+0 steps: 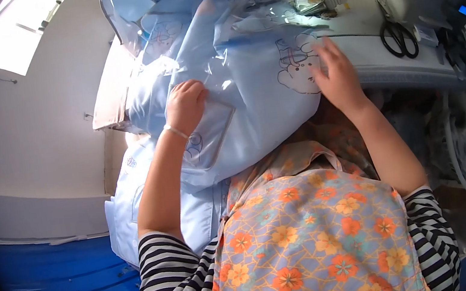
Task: The recorder uses an industrial sewing machine to assemble light blue textile bags with clear plastic windows and white trim.
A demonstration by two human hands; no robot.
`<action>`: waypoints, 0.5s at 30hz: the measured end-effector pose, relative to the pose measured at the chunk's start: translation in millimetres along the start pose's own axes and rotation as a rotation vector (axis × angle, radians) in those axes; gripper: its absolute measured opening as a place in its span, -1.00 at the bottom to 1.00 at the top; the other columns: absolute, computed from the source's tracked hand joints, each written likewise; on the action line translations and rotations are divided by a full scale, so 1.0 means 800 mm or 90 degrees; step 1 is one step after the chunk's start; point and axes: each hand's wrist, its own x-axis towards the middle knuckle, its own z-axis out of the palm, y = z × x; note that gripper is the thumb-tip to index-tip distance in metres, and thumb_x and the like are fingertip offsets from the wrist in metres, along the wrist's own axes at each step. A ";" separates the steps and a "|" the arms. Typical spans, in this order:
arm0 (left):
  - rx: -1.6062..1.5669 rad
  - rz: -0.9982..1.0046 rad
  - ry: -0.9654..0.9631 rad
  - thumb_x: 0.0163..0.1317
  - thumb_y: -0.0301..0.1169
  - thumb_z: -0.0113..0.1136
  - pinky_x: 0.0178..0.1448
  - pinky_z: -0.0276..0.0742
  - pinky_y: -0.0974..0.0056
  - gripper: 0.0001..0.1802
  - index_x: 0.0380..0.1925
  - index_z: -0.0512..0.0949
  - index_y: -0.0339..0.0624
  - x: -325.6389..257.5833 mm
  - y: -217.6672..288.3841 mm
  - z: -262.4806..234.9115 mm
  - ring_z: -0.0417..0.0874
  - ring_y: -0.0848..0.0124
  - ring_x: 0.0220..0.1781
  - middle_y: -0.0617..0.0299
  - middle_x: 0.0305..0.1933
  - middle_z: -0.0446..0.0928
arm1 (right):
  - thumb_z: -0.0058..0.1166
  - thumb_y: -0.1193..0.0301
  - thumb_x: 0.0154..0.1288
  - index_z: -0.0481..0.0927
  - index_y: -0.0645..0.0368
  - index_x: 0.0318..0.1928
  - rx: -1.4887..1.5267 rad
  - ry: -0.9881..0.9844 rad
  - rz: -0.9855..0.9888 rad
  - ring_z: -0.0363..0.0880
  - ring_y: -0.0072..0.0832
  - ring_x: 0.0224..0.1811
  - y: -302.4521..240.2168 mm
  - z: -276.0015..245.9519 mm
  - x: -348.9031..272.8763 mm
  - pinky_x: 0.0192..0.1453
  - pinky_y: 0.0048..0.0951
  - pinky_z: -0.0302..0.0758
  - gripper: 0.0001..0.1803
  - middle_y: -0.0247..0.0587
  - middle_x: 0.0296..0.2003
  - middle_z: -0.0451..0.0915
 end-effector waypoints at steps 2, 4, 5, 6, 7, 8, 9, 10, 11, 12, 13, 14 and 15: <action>-0.115 -0.091 0.001 0.18 -0.48 0.16 -0.19 0.45 0.13 -0.89 -0.49 0.51 -0.27 0.000 0.032 -0.055 0.56 0.09 -0.29 0.05 -0.41 0.51 | 0.23 0.45 0.11 0.53 0.17 0.09 -0.137 -0.143 -0.049 0.34 0.01 0.30 0.008 0.002 -0.012 0.34 -0.14 0.34 -0.52 0.06 0.23 0.39; -0.291 -0.082 -0.007 0.13 -0.54 0.07 -0.32 0.38 0.22 -0.87 -0.58 0.45 -0.29 -0.010 0.069 -0.114 0.48 0.21 -0.46 0.09 -0.54 0.43 | 0.25 0.43 0.08 0.54 0.17 0.08 -0.171 -0.163 -0.130 0.36 0.00 0.29 0.006 0.011 -0.024 0.36 -0.14 0.32 -0.51 0.06 0.25 0.38; -0.323 -0.003 -0.054 0.08 -0.56 0.06 -0.35 0.36 0.26 -0.87 -0.62 0.43 -0.27 -0.019 0.086 -0.139 0.46 0.25 -0.51 0.15 -0.59 0.41 | 0.26 0.43 0.07 0.54 0.17 0.08 -0.164 -0.154 -0.175 0.37 -0.02 0.27 0.002 0.015 -0.029 0.35 -0.14 0.32 -0.51 0.06 0.23 0.40; -0.309 0.175 -0.158 0.07 -0.52 0.12 -0.30 0.39 0.29 -0.86 -0.62 0.43 -0.22 -0.023 0.103 -0.144 0.48 0.33 -0.45 0.20 -0.54 0.41 | 0.26 0.43 0.06 0.55 0.17 0.08 -0.145 -0.136 -0.241 0.38 -0.03 0.26 -0.001 0.017 -0.032 0.35 -0.14 0.32 -0.50 0.05 0.21 0.43; -0.240 0.290 -0.281 0.12 -0.46 0.09 -0.28 0.41 0.24 -0.88 -0.57 0.46 -0.20 -0.031 0.120 -0.140 0.51 0.28 -0.42 0.19 -0.50 0.45 | 0.24 0.46 0.06 0.54 0.16 0.09 -0.147 -0.132 -0.242 0.40 -0.04 0.23 -0.004 0.019 -0.033 0.35 -0.15 0.32 -0.50 0.03 0.17 0.46; -0.199 0.332 -0.414 0.17 -0.40 0.07 -0.26 0.44 0.19 -0.86 -0.53 0.49 -0.18 -0.039 0.138 -0.121 0.54 0.23 -0.38 0.18 -0.47 0.48 | 0.24 0.46 0.06 0.54 0.16 0.09 -0.151 -0.127 -0.227 0.40 -0.04 0.23 -0.004 0.015 -0.031 0.35 -0.15 0.32 -0.50 0.03 0.17 0.46; -0.177 0.355 -0.507 0.22 -0.35 0.05 -0.23 0.47 0.14 -0.83 -0.48 0.53 -0.15 -0.047 0.155 -0.094 0.57 0.17 -0.35 0.16 -0.43 0.52 | 0.23 0.46 0.09 0.54 0.16 0.11 -0.038 -0.138 -0.177 0.43 -0.08 0.22 -0.005 0.011 -0.029 0.33 -0.18 0.34 -0.50 -0.02 0.15 0.49; -0.140 0.321 -0.592 0.27 -0.29 0.03 -0.21 0.49 0.09 -0.79 -0.43 0.56 -0.13 -0.050 0.170 -0.068 0.60 0.12 -0.32 0.15 -0.40 0.56 | 0.22 0.47 0.12 0.53 0.15 0.12 0.070 -0.173 -0.088 0.46 -0.12 0.20 -0.005 0.004 -0.025 0.31 -0.20 0.36 -0.51 -0.08 0.14 0.52; -0.070 0.271 -0.680 0.32 -0.23 0.00 -0.19 0.52 0.04 -0.74 -0.38 0.59 -0.10 -0.048 0.178 -0.048 0.63 0.07 -0.29 0.14 -0.37 0.60 | 0.18 0.45 0.22 0.51 0.20 0.13 0.381 -0.212 0.157 0.54 -0.27 0.12 -0.005 -0.002 -0.024 0.25 -0.30 0.41 -0.56 -0.13 0.12 0.55; -0.021 0.195 -0.739 0.32 -0.22 0.00 -0.20 0.52 0.04 -0.72 -0.42 0.61 -0.10 -0.044 0.184 -0.039 0.64 0.07 -0.29 0.11 -0.39 0.62 | 0.18 0.45 0.22 0.51 0.20 0.13 0.379 -0.190 0.126 0.54 -0.27 0.12 -0.006 -0.009 -0.023 0.25 -0.30 0.41 -0.56 -0.13 0.12 0.55; 0.014 0.178 -0.825 0.34 -0.19 -0.02 -0.18 0.53 0.03 -0.67 -0.45 0.61 -0.12 -0.034 0.190 -0.031 0.65 0.07 -0.27 0.08 -0.37 0.62 | 0.15 0.45 0.26 0.51 0.23 0.12 0.554 -0.204 0.319 0.57 -0.35 0.05 -0.007 -0.014 -0.022 0.18 -0.36 0.45 -0.60 -0.14 0.07 0.57; 0.036 0.217 -0.775 0.34 -0.20 0.00 -0.17 0.53 0.04 -0.68 -0.44 0.61 -0.13 -0.019 0.194 -0.030 0.65 0.07 -0.27 0.08 -0.36 0.62 | 0.13 0.45 0.30 0.50 0.26 0.10 0.768 -0.196 0.477 0.60 -0.42 -0.03 -0.010 -0.016 -0.023 0.11 -0.42 0.48 -0.63 -0.14 0.02 0.59; 0.058 0.253 -0.755 0.34 -0.20 0.02 -0.15 0.54 0.04 -0.69 -0.44 0.61 -0.14 0.000 0.198 -0.034 0.66 0.08 -0.26 0.08 -0.36 0.62 | 0.13 0.45 0.30 0.50 0.26 0.10 0.726 -0.213 0.524 0.60 -0.42 -0.03 -0.017 -0.013 -0.028 0.11 -0.42 0.48 -0.63 -0.14 0.02 0.59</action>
